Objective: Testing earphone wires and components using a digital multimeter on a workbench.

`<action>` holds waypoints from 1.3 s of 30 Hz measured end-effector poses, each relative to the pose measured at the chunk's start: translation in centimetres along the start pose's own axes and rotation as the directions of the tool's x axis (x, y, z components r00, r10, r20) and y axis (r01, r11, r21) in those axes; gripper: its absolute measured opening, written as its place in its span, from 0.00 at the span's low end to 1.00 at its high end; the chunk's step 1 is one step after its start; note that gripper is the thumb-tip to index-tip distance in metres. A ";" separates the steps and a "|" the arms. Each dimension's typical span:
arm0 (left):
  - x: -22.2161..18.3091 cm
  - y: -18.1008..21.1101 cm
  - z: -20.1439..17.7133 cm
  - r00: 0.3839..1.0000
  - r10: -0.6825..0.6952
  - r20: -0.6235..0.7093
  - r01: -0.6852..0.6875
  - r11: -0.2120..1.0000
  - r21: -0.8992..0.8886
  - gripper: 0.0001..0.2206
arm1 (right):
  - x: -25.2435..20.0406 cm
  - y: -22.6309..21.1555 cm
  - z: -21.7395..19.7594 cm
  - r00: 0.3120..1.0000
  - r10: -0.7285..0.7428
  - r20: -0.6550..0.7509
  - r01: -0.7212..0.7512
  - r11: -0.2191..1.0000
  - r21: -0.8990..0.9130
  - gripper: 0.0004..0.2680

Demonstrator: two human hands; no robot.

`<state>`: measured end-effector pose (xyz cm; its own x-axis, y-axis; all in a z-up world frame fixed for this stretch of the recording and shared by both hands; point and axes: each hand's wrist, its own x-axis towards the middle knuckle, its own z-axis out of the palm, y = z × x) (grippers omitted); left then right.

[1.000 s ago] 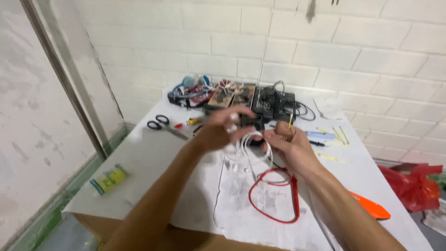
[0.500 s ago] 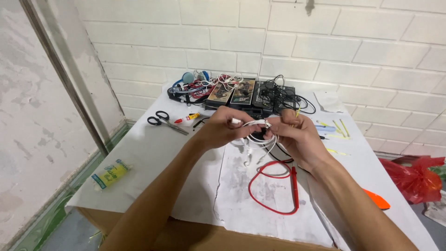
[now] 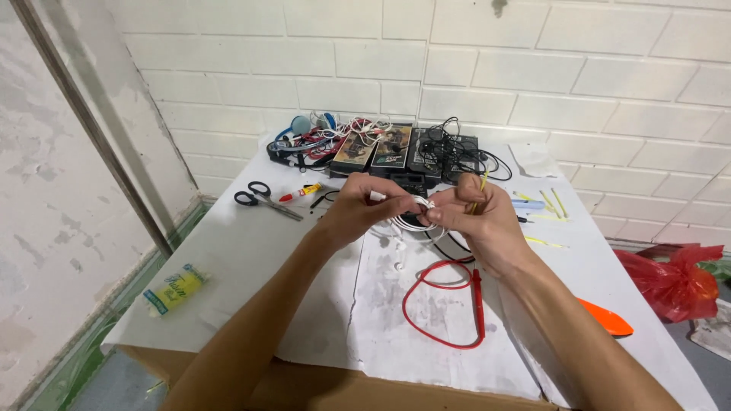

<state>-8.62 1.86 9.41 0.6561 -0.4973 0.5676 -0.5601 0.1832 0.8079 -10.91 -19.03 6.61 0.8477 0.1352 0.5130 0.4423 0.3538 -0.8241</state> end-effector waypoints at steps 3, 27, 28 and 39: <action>0.2 -0.5 0.0 1.000 -0.009 -0.003 0.009 1.000 0.002 0.07 | 0.1 0.6 -0.4 1.000 -0.005 0.004 0.005 0.999 -0.034 0.21; 0.0 -1.8 -0.8 0.996 -0.090 0.007 0.088 0.986 0.143 0.07 | 0.1 -0.3 -0.3 0.955 0.294 -0.019 -0.295 0.955 -0.031 0.17; -0.1 -2.0 -0.7 0.996 -0.092 0.006 0.090 0.986 0.142 0.07 | 0.2 0.0 -0.4 0.955 0.297 -0.019 -0.297 0.954 -0.031 0.17; 0.4 -1.5 0.1 0.986 -0.136 0.099 0.121 0.983 0.140 0.07 | 0.3 0.5 -1.0 0.943 0.276 0.185 -0.277 0.961 -0.021 0.14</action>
<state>-7.59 1.34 8.38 0.6728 -0.5988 0.4344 -0.5420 0.0008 0.8404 -10.14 -19.69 6.09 0.8672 0.3968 0.3009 0.1962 0.2831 -0.9388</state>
